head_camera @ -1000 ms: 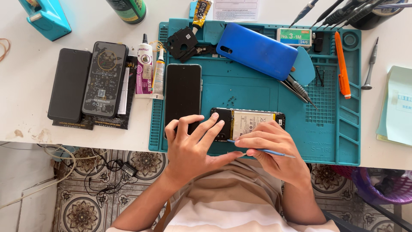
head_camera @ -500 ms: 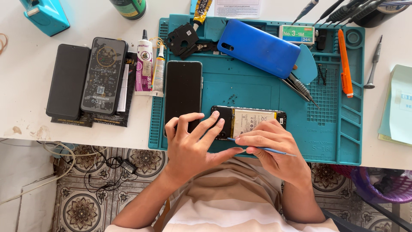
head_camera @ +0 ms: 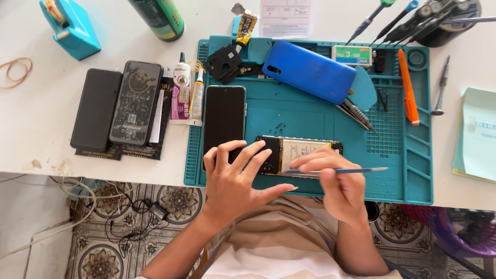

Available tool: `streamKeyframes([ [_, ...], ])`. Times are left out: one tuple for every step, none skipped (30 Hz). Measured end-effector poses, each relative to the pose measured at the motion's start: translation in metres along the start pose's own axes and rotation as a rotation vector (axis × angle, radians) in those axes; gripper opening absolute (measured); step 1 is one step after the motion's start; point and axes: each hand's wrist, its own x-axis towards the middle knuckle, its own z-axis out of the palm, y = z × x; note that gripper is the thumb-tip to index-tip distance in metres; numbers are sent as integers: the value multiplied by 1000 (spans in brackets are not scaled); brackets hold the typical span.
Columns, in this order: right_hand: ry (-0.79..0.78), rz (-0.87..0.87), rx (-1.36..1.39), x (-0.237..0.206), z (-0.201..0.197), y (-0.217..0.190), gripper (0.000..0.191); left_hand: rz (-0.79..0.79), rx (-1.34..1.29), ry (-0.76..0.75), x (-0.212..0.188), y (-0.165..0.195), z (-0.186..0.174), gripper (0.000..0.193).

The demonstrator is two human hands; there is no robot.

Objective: The person holds a blue phone back cover and scrapes residue off its inner surface with a small handheld tool, rotating the cover to work different spots. They pick up a contact cleaner spray can and spray the cover, then resume scraping it, before setting the cover down and working on the exposed battery of a disassembled phone on the mat.

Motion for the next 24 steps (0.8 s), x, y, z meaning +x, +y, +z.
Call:
streamKeyframes([
  [72, -10, 81, -2, 0, -1, 32, -5, 3, -12, 0, 1, 0, 69],
  [133, -11, 170, -4, -2, -1, 32, 4, 10, -13, 2, 0, 0, 70],
  [193, -11, 259, -5, -6, -2, 34, 12, 16, -15, 2, 0, 0, 70],
  [252, -9, 349, -8, -10, -3, 35, 17, 21, -18, 2, -1, 1, 71],
  [203, 38, 139, -7, -22, -5, 36, 22, 18, -20, 3, -2, 1, 71],
  [152, 85, -69, -6, -41, -9, 38, 24, 16, -23, 3, -2, 1, 72],
  [100, 138, -278, -7, -53, -12, 39, 25, 10, -30, 3, -2, 1, 72],
  [92, 238, -483, -8, -62, -13, 39, 22, 13, -41, 2, -2, 0, 72],
  [88, 337, -690, -6, -74, -13, 40, 24, 14, -49, 2, -2, 0, 71],
  [83, 435, -899, -2, -84, -14, 41, 24, 15, -53, 3, -2, -1, 71],
  [97, 462, -992, 2, -91, -14, 38, 23, 9, -54, 3, -2, -2, 71],
  [110, 487, -1086, 7, -96, -14, 34, 21, 4, -54, 3, -2, -3, 71],
  [122, 507, -1178, 11, -100, -14, 31, 16, 1, -52, 4, -2, -3, 71],
  [107, 483, -1219, 16, -103, -14, 29, 19, -3, -50, 4, -3, -4, 72],
  [88, 460, -1258, 21, -106, -15, 27, 19, -7, -52, 4, -4, -4, 72],
  [72, 438, -1296, 25, -108, -16, 25, 22, -9, -54, 5, -5, -5, 73],
  [53, 432, -1300, 29, -109, -18, 25, 19, -17, -50, 5, -6, -4, 73],
  [33, 426, -1302, 32, -111, -20, 26, 15, -22, -48, 5, -7, -4, 73],
  [12, 420, -1302, 36, -111, -21, 27, 11, -27, -47, 5, -7, -4, 73],
  [-14, 283, -1336, 41, -112, -21, 25, 11, -26, -43, 5, -8, -3, 72],
  [-41, 150, -1363, 45, -112, -22, 23, 11, -24, -44, 5, -9, -2, 72],
  [-69, 19, -1385, 50, -111, -22, 21, 11, -23, -47, 4, -8, -2, 71],
  [-119, 64, -1301, 56, -110, -20, 21, 12, -22, -46, 4, -8, -2, 71],
  [-168, 109, -1216, 63, -107, -17, 20, 13, -20, -46, 4, -8, -2, 71],
])
